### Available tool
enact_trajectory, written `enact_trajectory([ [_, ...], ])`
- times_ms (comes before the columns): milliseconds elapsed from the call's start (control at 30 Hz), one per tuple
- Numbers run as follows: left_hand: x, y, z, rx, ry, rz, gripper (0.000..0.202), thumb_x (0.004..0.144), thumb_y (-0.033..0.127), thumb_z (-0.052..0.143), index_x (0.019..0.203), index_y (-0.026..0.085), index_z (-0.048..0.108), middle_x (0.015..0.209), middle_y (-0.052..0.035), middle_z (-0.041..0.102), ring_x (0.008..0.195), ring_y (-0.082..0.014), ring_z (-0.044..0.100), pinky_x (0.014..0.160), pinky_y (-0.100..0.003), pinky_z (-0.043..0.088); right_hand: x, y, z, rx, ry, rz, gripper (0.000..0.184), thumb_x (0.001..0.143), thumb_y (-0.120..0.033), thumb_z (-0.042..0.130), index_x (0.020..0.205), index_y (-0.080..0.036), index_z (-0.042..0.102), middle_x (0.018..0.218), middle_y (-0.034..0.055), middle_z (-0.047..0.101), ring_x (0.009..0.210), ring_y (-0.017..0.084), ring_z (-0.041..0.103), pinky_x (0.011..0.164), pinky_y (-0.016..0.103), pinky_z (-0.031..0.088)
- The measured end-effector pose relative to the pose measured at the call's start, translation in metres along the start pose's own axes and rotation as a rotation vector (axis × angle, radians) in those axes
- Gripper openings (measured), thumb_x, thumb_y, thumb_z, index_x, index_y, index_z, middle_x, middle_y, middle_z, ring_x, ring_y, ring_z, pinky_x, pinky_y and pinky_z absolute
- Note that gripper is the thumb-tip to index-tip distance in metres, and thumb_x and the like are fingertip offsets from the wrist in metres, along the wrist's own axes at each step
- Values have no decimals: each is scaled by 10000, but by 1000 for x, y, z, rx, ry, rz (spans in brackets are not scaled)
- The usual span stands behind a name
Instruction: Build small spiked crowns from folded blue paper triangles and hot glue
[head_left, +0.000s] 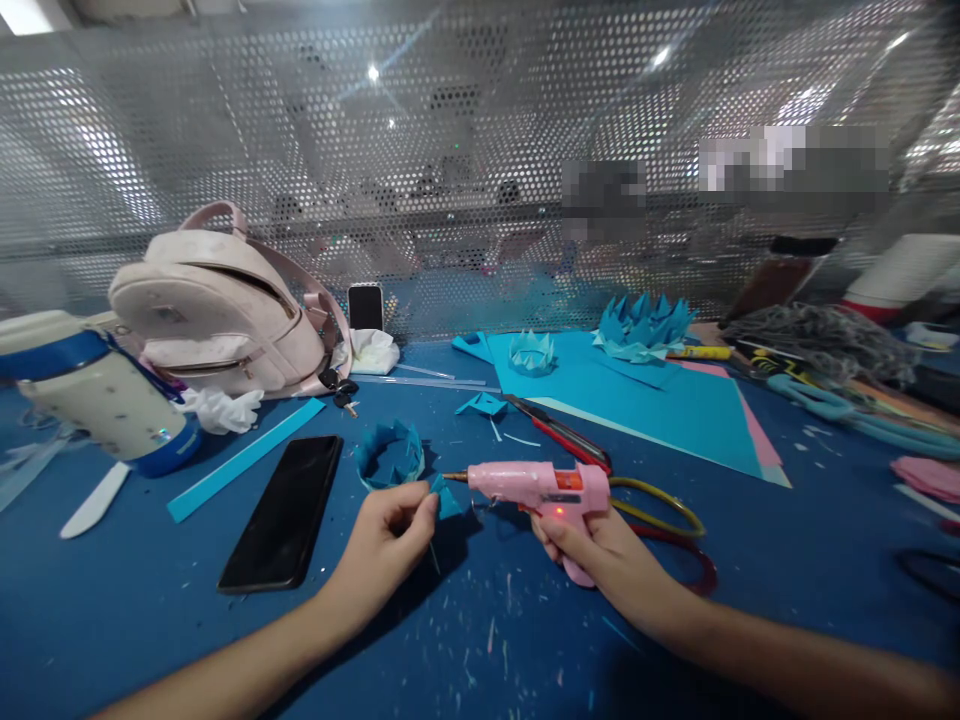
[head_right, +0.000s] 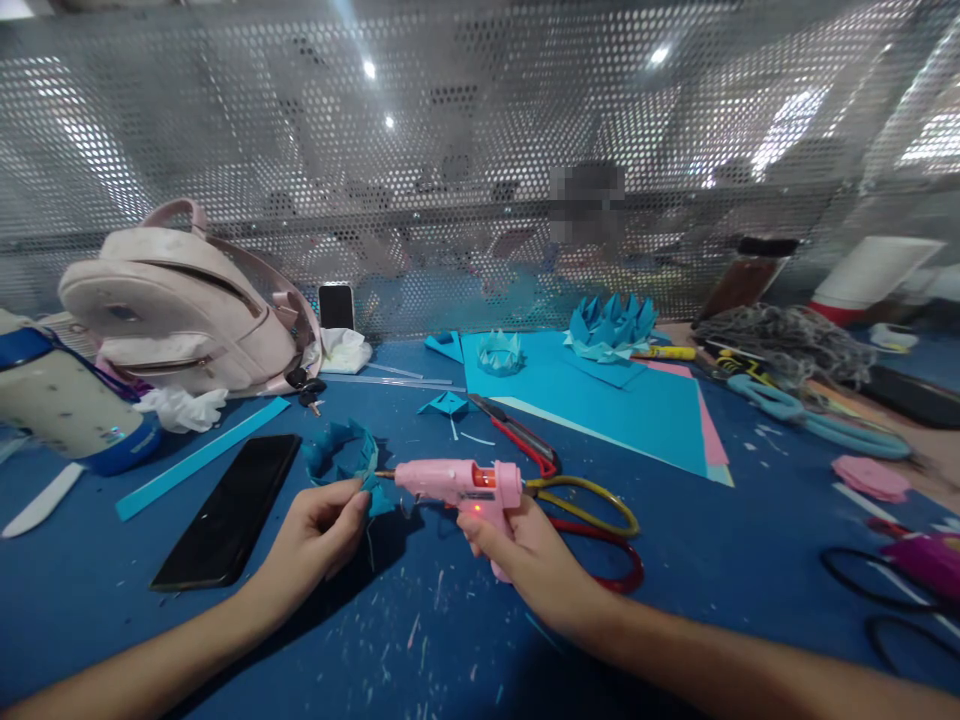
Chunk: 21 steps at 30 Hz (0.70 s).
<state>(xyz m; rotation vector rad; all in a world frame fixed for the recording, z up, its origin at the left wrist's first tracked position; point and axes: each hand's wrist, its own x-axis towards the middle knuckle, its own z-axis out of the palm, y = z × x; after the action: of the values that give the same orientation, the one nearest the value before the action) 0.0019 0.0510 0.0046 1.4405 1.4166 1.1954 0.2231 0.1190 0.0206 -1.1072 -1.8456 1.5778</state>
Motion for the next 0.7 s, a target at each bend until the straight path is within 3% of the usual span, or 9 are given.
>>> enact_trajectory([
  [367, 0, -3, 0, 9, 8, 9, 459, 917, 505, 431, 582, 230, 282, 438, 75, 276, 383, -71, 244, 381, -224, 169, 1, 3, 0, 8, 9, -1, 515, 727, -691, 630, 757, -182, 560, 605, -24, 440, 519, 93, 383, 432, 203, 347],
  [700, 1, -5, -1, -11, -9, 4, 499, 912, 581, 432, 588, 223, 304, 434, 79, 277, 377, -66, 240, 385, -228, 153, 1, 1, 1, 3, 26, 30, 568, 685, -741, 617, 637, -194, 469, 590, -24, 432, 510, 83, 355, 449, 211, 339],
])
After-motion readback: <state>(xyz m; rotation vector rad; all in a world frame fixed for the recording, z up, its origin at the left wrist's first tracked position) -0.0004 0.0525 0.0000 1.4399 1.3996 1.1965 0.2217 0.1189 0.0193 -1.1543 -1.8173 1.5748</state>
